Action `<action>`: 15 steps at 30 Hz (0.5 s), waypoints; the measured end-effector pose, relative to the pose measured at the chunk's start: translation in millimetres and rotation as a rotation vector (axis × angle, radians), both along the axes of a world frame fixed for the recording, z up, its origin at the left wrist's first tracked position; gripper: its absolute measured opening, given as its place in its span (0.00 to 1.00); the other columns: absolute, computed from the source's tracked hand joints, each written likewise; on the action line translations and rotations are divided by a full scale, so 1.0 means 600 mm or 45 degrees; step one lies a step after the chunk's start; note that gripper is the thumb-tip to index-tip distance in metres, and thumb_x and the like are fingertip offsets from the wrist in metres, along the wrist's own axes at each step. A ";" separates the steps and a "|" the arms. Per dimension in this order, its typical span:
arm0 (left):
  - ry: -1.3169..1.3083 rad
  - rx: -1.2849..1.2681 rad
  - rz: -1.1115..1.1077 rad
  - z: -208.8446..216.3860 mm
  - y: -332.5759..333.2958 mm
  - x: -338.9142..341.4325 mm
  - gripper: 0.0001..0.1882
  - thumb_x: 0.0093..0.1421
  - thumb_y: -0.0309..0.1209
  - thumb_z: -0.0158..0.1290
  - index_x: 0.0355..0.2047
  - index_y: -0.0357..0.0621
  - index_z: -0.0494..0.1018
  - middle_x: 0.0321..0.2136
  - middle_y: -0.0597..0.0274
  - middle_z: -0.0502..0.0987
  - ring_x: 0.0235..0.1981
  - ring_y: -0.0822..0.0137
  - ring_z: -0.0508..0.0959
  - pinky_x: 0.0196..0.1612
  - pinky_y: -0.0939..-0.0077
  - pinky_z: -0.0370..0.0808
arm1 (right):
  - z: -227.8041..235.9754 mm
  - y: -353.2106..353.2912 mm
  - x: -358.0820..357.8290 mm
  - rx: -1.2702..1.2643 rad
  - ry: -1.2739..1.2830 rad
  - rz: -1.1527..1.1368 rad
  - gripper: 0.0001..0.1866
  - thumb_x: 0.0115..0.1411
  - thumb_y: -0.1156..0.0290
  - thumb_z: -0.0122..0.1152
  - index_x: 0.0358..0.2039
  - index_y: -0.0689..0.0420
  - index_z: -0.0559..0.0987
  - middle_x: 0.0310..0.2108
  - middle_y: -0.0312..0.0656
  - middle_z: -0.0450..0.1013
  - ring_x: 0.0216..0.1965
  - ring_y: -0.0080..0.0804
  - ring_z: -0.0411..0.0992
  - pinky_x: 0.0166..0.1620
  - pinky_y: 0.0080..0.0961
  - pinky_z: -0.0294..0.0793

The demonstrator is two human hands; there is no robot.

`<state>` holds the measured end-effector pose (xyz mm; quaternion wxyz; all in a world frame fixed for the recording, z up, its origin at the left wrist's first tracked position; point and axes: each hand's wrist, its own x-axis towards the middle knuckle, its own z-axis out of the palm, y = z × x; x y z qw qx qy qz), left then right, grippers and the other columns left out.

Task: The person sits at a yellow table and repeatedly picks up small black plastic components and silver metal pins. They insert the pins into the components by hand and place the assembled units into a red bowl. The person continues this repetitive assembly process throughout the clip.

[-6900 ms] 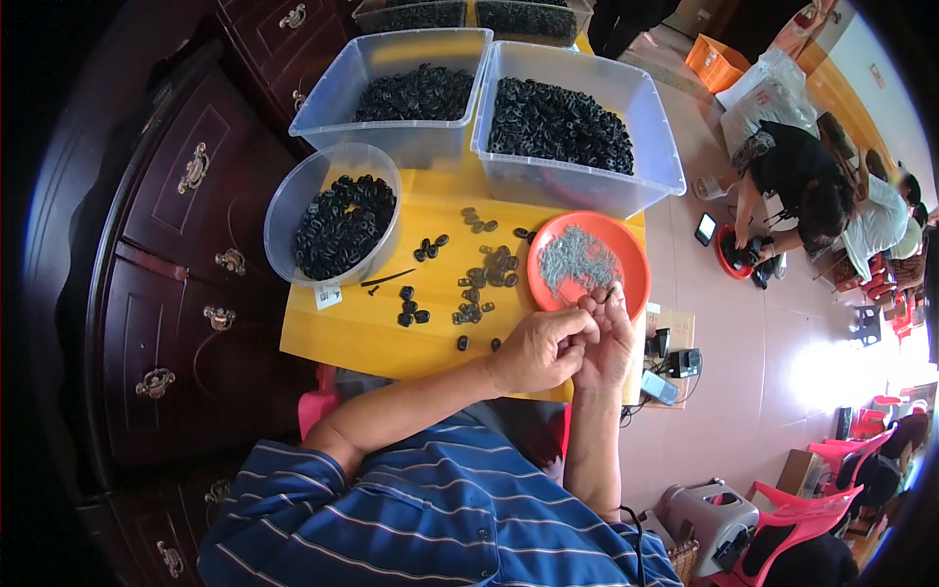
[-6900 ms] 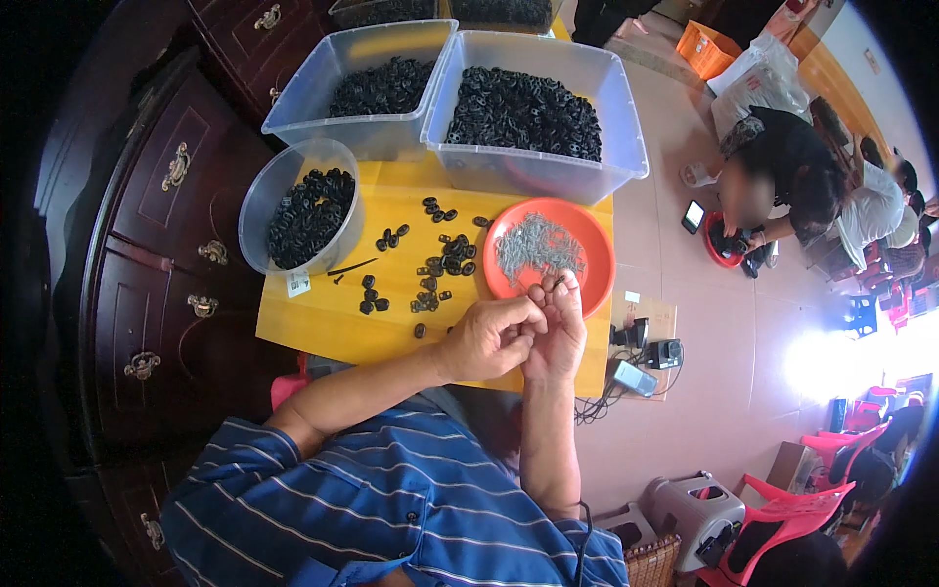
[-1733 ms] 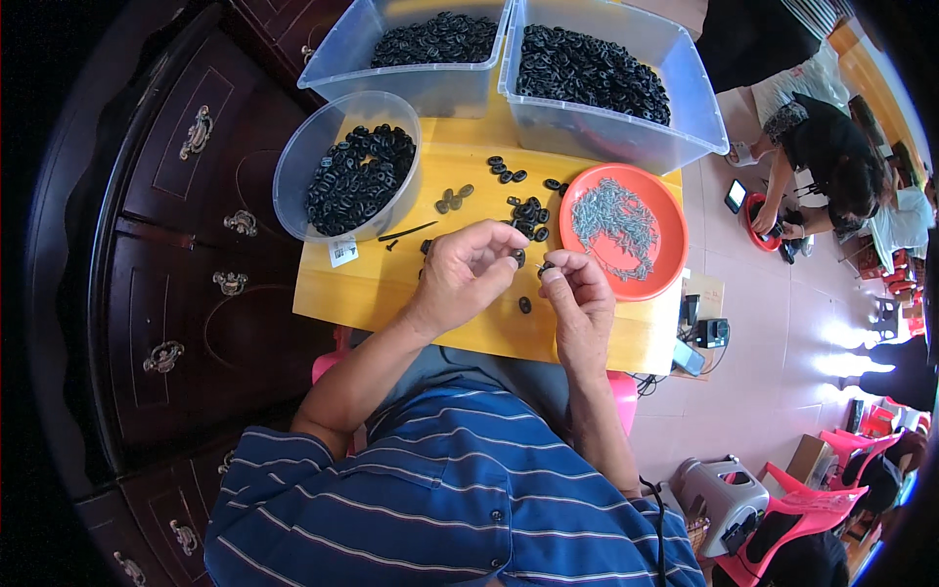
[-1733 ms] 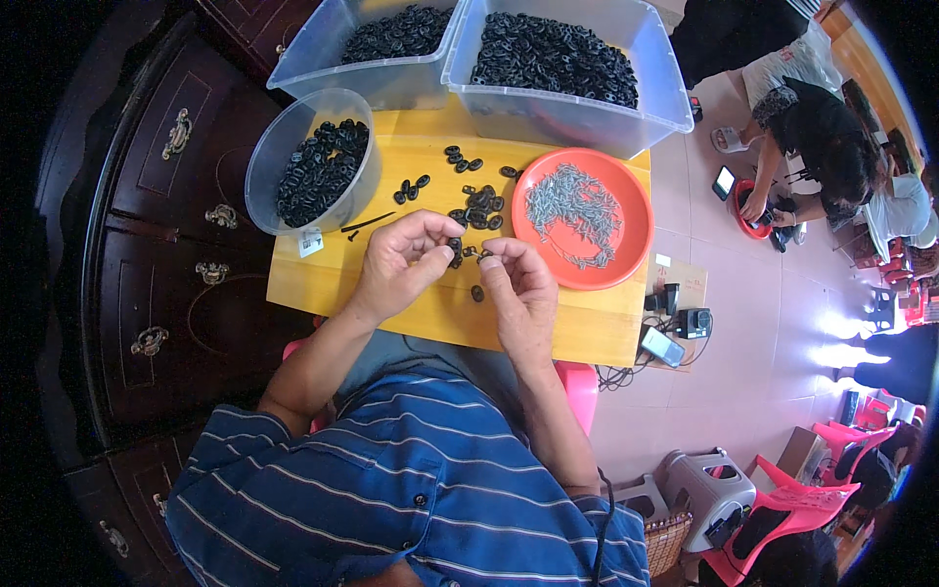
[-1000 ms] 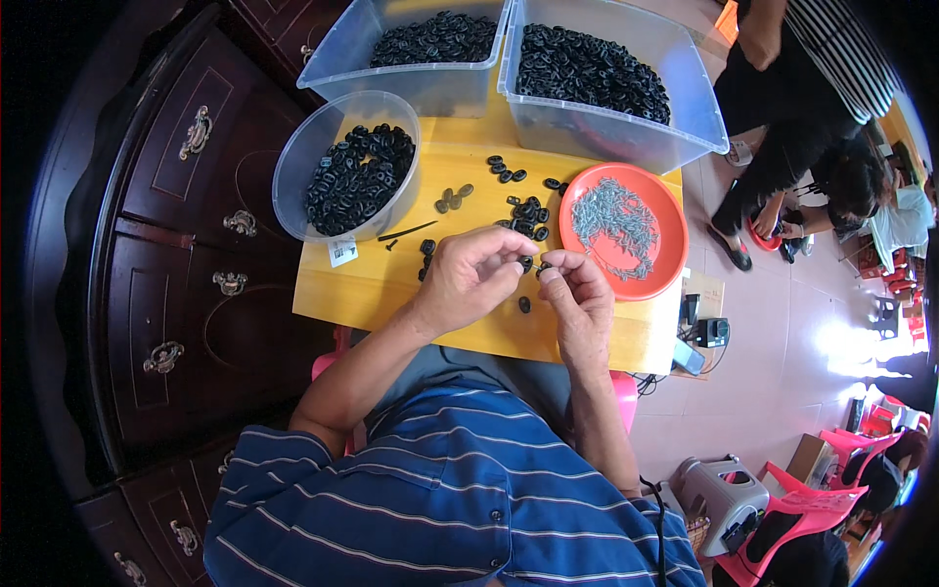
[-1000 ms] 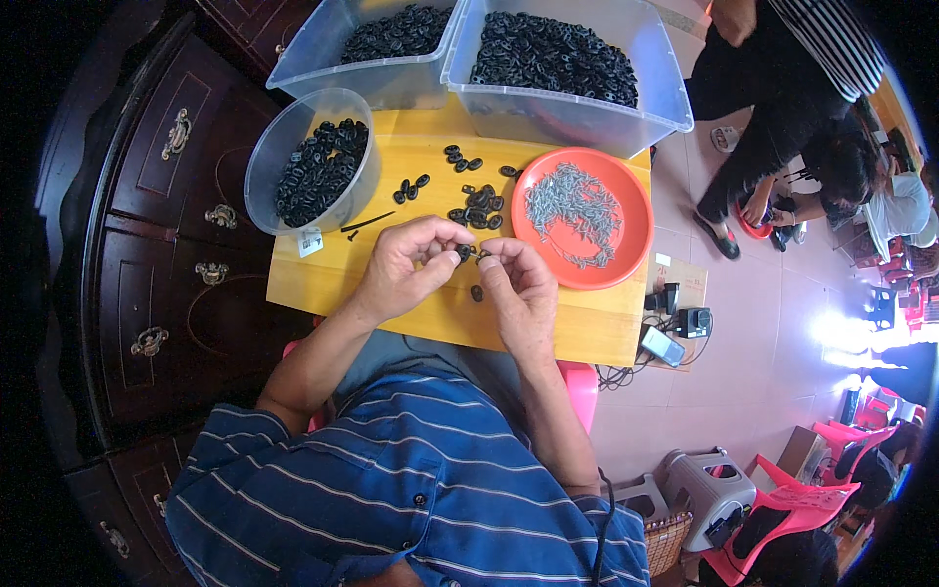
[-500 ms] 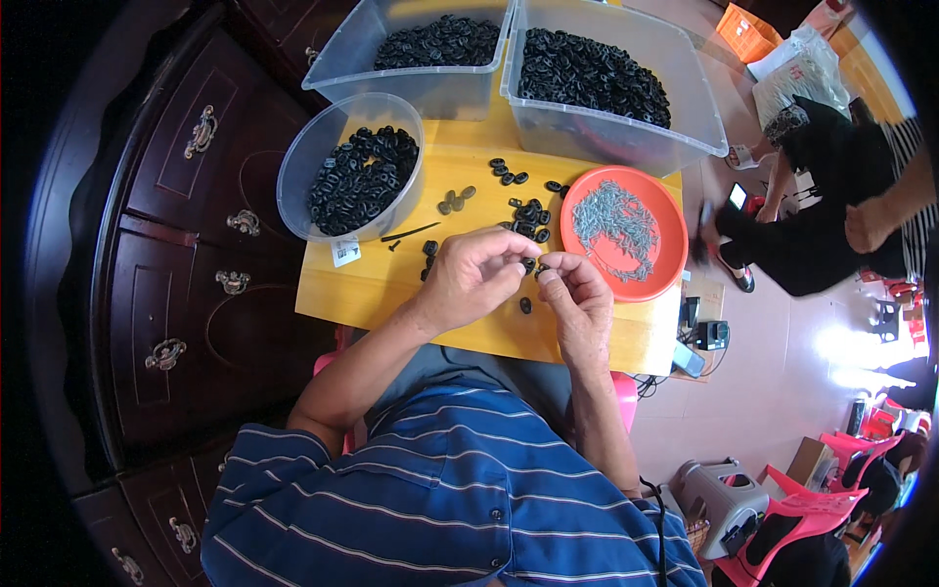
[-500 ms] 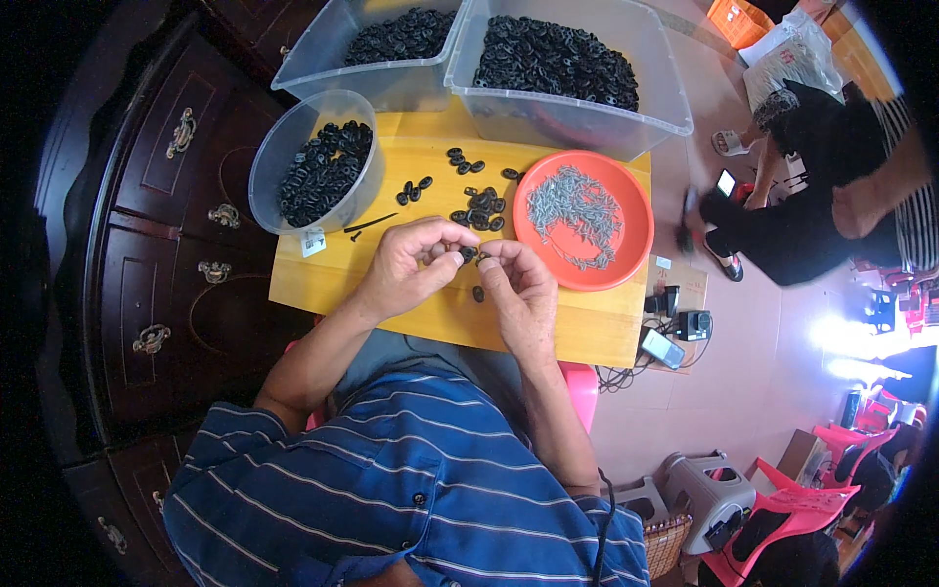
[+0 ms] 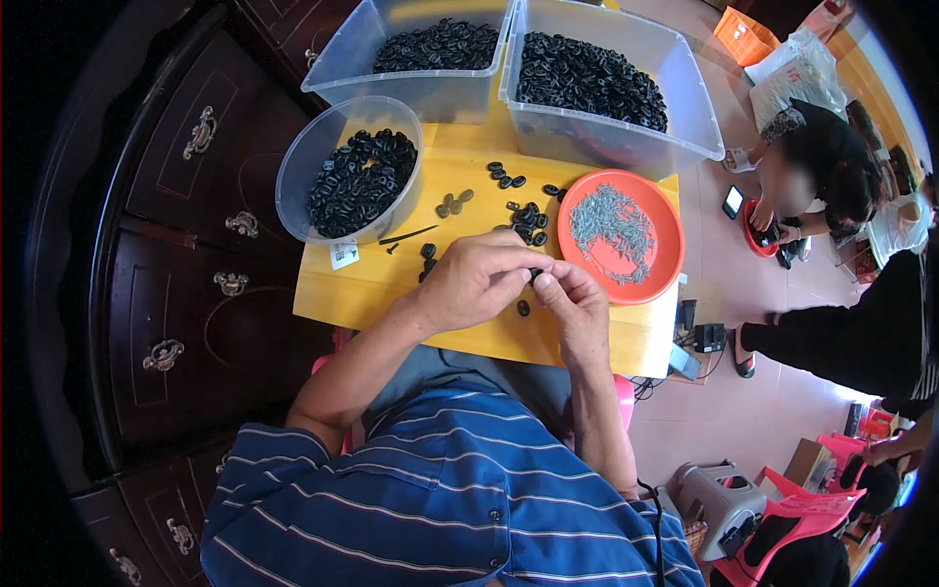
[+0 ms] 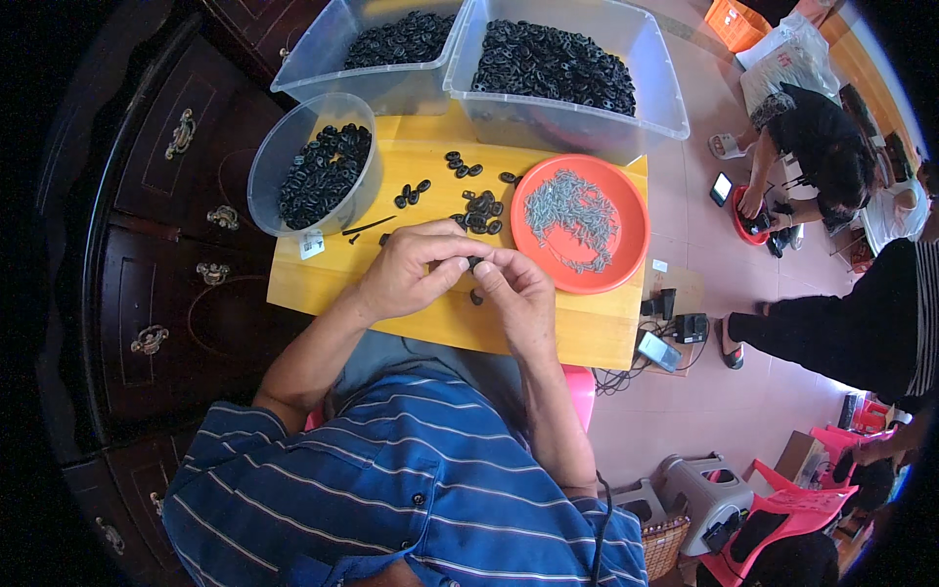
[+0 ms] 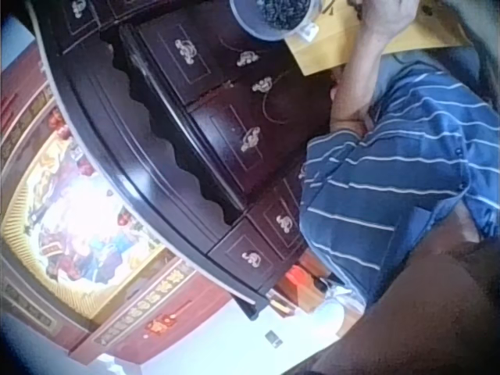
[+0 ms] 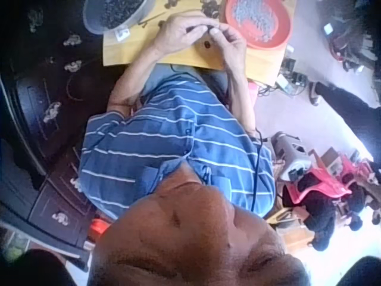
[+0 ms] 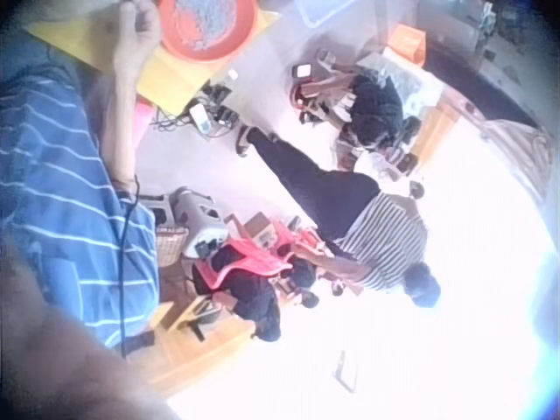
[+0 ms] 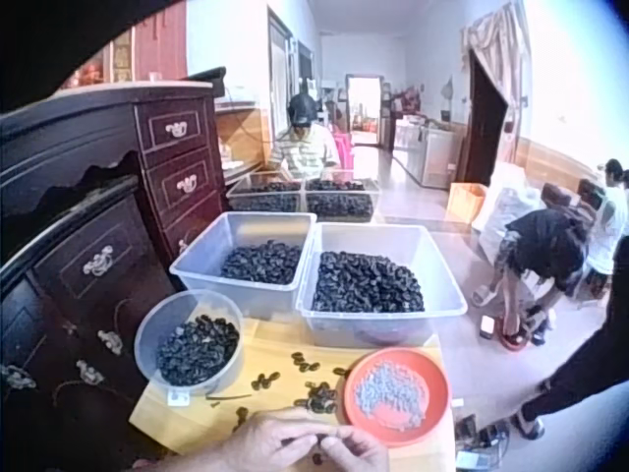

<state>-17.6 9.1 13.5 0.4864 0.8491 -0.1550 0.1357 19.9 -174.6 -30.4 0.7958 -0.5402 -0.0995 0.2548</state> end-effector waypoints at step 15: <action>-0.182 0.388 0.293 -0.015 -0.034 0.000 0.22 0.49 0.26 0.67 0.46 0.42 0.77 0.40 0.57 0.79 0.36 0.57 0.82 0.39 0.66 0.80 | -0.022 0.010 -0.004 0.270 0.422 -0.097 0.07 0.69 0.67 0.60 0.40 0.56 0.80 0.34 0.32 0.78 0.33 0.16 0.69 0.39 0.17 0.69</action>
